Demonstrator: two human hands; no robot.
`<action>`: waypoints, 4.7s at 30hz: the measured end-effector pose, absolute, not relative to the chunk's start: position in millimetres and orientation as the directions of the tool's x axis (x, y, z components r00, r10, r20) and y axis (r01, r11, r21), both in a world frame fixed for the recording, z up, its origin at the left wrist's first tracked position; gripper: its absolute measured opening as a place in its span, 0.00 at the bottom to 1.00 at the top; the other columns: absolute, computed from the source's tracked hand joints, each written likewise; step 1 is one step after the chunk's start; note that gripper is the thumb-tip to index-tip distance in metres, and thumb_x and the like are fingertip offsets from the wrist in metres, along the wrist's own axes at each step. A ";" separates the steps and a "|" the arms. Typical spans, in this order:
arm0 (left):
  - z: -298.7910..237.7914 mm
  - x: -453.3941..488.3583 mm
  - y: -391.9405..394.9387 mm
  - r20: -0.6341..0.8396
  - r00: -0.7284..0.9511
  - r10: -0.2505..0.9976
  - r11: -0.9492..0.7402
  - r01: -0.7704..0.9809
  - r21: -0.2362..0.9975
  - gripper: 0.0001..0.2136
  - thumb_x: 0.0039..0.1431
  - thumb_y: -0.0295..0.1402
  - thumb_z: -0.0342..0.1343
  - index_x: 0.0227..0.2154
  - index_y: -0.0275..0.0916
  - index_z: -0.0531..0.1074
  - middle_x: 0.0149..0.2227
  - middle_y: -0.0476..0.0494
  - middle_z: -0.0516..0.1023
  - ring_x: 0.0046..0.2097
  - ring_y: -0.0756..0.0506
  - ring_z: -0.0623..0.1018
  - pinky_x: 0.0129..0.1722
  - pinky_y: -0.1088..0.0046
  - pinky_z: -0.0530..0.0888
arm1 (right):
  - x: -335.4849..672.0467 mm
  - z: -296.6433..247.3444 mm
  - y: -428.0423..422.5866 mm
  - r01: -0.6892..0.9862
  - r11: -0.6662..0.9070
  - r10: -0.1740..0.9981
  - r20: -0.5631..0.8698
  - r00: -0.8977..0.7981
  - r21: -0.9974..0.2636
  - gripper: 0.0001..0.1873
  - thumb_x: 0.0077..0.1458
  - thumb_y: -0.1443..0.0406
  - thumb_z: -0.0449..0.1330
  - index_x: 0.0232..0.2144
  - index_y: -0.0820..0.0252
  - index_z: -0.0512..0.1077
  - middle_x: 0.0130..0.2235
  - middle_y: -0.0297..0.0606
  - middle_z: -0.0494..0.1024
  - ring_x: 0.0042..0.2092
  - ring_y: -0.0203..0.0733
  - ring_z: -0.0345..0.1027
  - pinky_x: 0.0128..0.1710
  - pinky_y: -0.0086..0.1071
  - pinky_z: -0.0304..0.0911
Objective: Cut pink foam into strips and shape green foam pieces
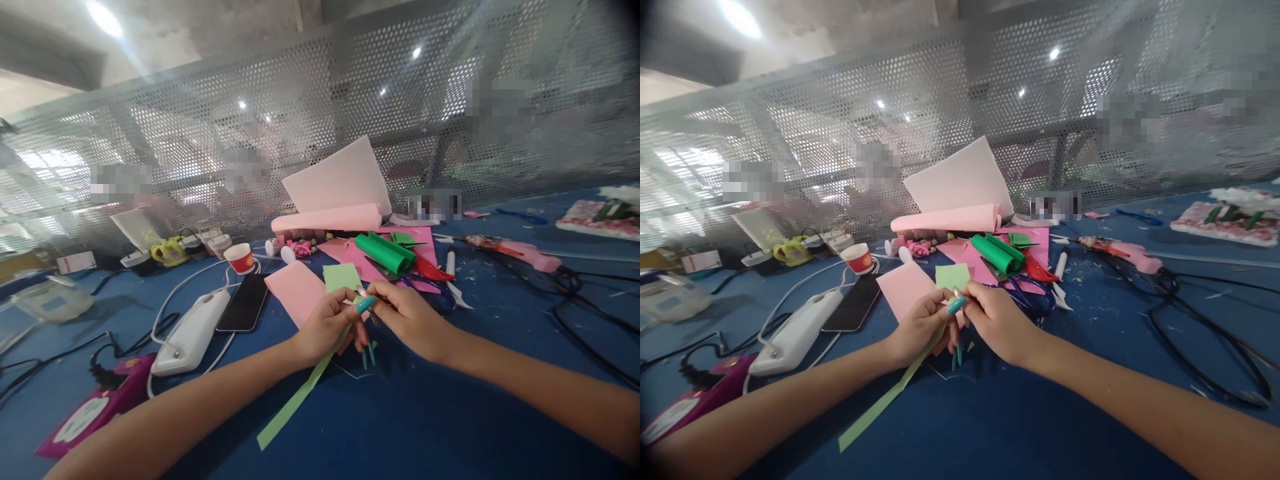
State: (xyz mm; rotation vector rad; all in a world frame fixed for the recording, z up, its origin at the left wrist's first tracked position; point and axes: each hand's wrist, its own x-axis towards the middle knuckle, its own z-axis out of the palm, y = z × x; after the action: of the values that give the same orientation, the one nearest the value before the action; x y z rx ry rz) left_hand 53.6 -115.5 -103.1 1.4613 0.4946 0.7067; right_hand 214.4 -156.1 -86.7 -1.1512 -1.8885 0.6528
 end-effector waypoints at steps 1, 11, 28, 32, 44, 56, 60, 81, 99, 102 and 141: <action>-103.0 53.1 -115.2 0.109 0.717 0.689 -0.026 -0.126 0.992 0.13 0.57 0.42 0.53 0.31 0.37 0.61 0.17 0.51 0.74 0.12 0.53 0.69 0.08 0.84 0.58 | 214.3 -87.1 -155.8 0.461 0.454 0.891 0.372 -0.262 -0.762 0.11 0.59 0.64 0.48 0.25 0.59 0.61 0.22 0.30 0.65 0.24 0.33 0.56 0.24 0.29 0.50; -97.8 50.3 -115.0 -0.014 0.747 0.665 -0.039 0.054 0.998 0.17 0.54 0.46 0.53 0.28 0.35 0.64 0.17 0.50 0.74 0.09 0.56 0.64 0.08 0.83 0.57 | 213.9 -88.4 -154.5 0.422 0.445 0.894 0.361 -0.266 -0.790 0.11 0.59 0.63 0.48 0.26 0.59 0.62 0.25 0.32 0.68 0.27 0.35 0.59 0.27 0.30 0.53; -100.5 48.7 -114.7 0.044 0.658 0.752 -0.047 -0.014 0.999 0.15 0.54 0.44 0.55 0.33 0.38 0.62 0.10 0.57 0.68 0.08 0.55 0.60 0.08 0.84 0.57 | 206.6 -94.8 -153.7 0.260 0.356 0.932 0.323 -0.162 -0.898 0.10 0.56 0.67 0.49 0.23 0.59 0.59 0.22 0.28 0.59 0.23 0.31 0.50 0.23 0.27 0.48; -100.4 49.8 -115.4 0.075 0.643 0.762 -0.066 -0.038 0.997 0.14 0.54 0.44 0.55 0.33 0.38 0.63 0.07 0.60 0.63 0.08 0.55 0.61 0.16 0.80 0.68 | 208.5 -94.0 -154.4 0.308 0.386 0.921 0.341 -0.190 -0.870 0.09 0.56 0.69 0.48 0.23 0.59 0.59 0.21 0.27 0.59 0.23 0.31 0.50 0.23 0.27 0.47; -103.8 51.4 -114.4 0.018 0.690 0.724 -0.054 0.030 0.998 0.22 0.52 0.50 0.53 0.21 0.32 0.70 0.17 0.47 0.72 0.14 0.56 0.67 0.12 0.82 0.60 | 210.2 -89.9 -157.0 0.311 0.452 0.886 0.379 -0.268 -0.836 0.10 0.61 0.66 0.47 0.26 0.58 0.60 0.22 0.28 0.65 0.24 0.32 0.56 0.25 0.28 0.51; -100.7 50.1 -115.3 0.055 0.629 0.776 -0.012 -0.073 0.997 0.16 0.54 0.47 0.53 0.27 0.37 0.64 0.11 0.61 0.55 0.10 0.57 0.55 0.09 0.83 0.59 | 207.6 -94.6 -157.9 0.305 0.426 0.901 0.367 -0.233 -0.852 0.14 0.62 0.58 0.46 0.27 0.58 0.59 0.22 0.27 0.57 0.22 0.31 0.49 0.21 0.27 0.48; -102.0 50.3 -114.3 0.083 0.595 0.799 -0.023 -0.109 0.994 0.16 0.52 0.47 0.55 0.26 0.38 0.62 0.10 0.62 0.56 0.10 0.58 0.55 0.10 0.85 0.57 | 204.3 -97.1 -159.8 0.284 0.382 0.921 0.339 -0.192 -0.879 0.15 0.63 0.56 0.45 0.29 0.59 0.60 0.23 0.28 0.59 0.23 0.31 0.50 0.21 0.27 0.48; -101.5 51.8 -118.3 0.061 0.616 0.785 -0.125 0.061 0.990 0.18 0.44 0.45 0.62 0.22 0.35 0.64 0.14 0.56 0.63 0.14 0.57 0.60 0.13 0.81 0.55 | 213.2 -95.6 -153.4 0.202 0.316 0.912 0.239 -0.333 -0.927 0.20 0.59 0.51 0.48 0.23 0.58 0.57 0.18 0.25 0.56 0.20 0.30 0.49 0.18 0.26 0.44; -101.2 51.2 -123.2 0.072 0.678 0.731 -0.216 0.130 0.968 0.18 0.59 0.49 0.45 0.28 0.36 0.63 0.17 0.52 0.70 0.16 0.55 0.66 0.13 0.83 0.60 | 214.9 -96.5 -153.6 0.585 0.438 0.896 0.383 -0.225 -0.683 0.14 0.59 0.64 0.47 0.21 0.58 0.58 0.17 0.29 0.64 0.19 0.32 0.58 0.20 0.27 0.48; -99.9 52.3 -127.7 0.092 0.653 0.751 -0.252 0.156 0.955 0.18 0.59 0.49 0.44 0.27 0.38 0.62 0.16 0.53 0.68 0.15 0.55 0.65 0.14 0.83 0.61 | 211.9 -94.9 -156.6 0.662 0.441 0.884 0.422 -0.202 -0.606 0.14 0.58 0.66 0.46 0.21 0.58 0.56 0.17 0.30 0.63 0.19 0.32 0.57 0.20 0.28 0.46; -101.6 53.0 -131.9 0.173 0.457 0.873 -0.334 0.300 0.894 0.15 0.63 0.43 0.41 0.25 0.39 0.60 0.18 0.54 0.67 0.16 0.55 0.65 0.16 0.81 0.61 | 197.9 -103.4 -161.9 0.442 0.418 0.904 0.412 -0.114 -0.794 0.17 0.63 0.57 0.43 0.24 0.57 0.56 0.19 0.28 0.61 0.21 0.32 0.56 0.21 0.28 0.49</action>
State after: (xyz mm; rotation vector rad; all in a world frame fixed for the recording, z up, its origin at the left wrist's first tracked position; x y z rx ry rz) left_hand 53.0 -131.9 -101.6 1.8602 0.9890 0.8521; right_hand 197.9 -161.9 -103.4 -1.1760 -1.7287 0.6140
